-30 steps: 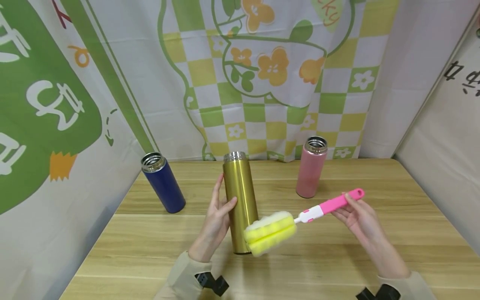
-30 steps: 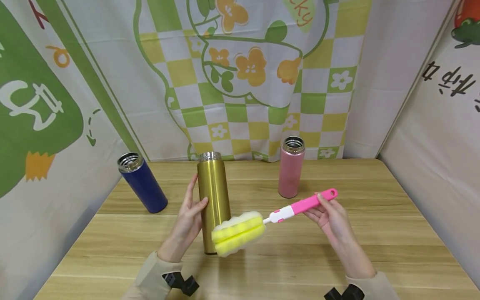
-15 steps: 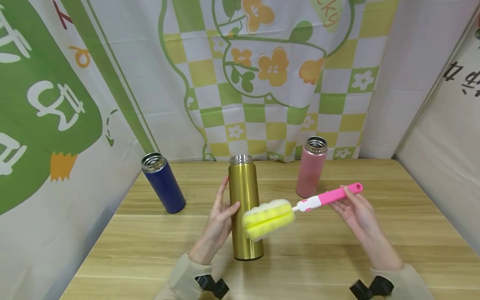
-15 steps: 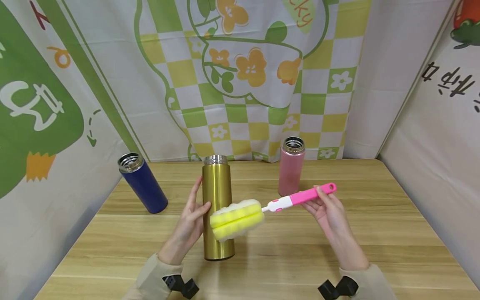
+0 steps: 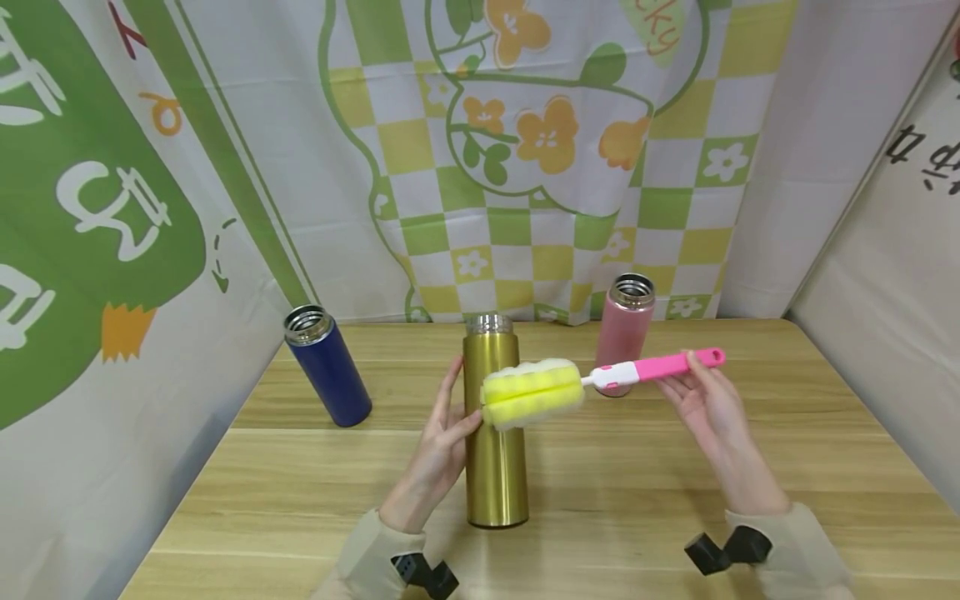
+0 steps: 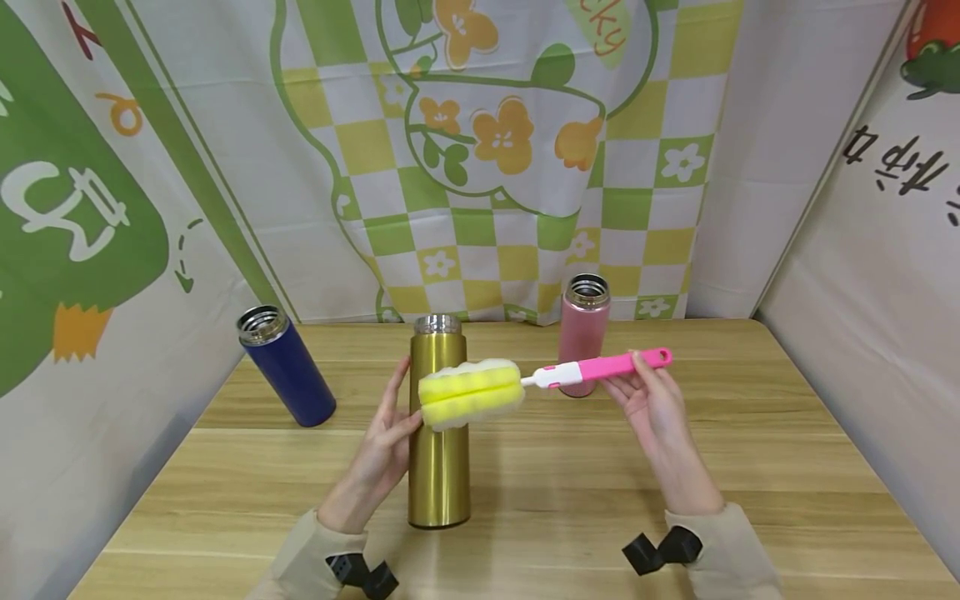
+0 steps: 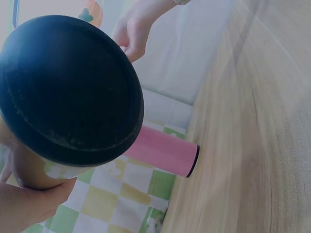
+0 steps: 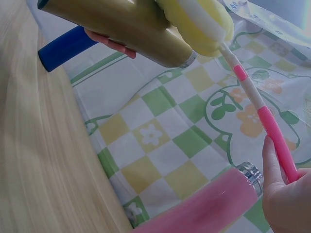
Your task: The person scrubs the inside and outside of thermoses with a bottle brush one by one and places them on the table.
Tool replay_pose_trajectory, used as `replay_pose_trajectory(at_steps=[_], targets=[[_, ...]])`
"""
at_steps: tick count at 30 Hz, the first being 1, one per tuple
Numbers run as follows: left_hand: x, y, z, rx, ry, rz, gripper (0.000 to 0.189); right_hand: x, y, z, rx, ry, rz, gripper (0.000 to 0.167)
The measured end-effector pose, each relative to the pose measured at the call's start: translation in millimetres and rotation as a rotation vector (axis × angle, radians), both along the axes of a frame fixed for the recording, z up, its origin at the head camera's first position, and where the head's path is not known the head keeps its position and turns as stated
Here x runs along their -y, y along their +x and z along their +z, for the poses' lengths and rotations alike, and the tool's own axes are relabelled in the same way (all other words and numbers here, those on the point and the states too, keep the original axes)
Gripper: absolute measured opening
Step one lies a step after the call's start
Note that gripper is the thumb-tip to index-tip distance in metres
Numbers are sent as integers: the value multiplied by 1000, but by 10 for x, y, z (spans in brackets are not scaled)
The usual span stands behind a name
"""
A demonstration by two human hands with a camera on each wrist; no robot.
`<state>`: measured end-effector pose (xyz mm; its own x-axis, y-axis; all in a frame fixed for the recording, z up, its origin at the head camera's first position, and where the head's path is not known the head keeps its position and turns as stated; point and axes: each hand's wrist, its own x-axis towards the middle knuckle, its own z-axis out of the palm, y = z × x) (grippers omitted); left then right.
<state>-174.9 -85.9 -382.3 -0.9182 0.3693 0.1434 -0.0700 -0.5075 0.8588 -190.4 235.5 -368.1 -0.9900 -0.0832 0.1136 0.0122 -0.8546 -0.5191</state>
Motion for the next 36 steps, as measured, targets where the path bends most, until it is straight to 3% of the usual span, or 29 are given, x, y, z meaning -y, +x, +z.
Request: replay_pose_trajectory(at_steps=[17, 36], targets=[[-14, 32, -34, 2, 13, -43, 74, 39, -147, 157, 65, -116, -67, 9], [-14, 19, -24, 12, 53, -20, 73, 65, -48, 46, 134, -82, -31, 11]])
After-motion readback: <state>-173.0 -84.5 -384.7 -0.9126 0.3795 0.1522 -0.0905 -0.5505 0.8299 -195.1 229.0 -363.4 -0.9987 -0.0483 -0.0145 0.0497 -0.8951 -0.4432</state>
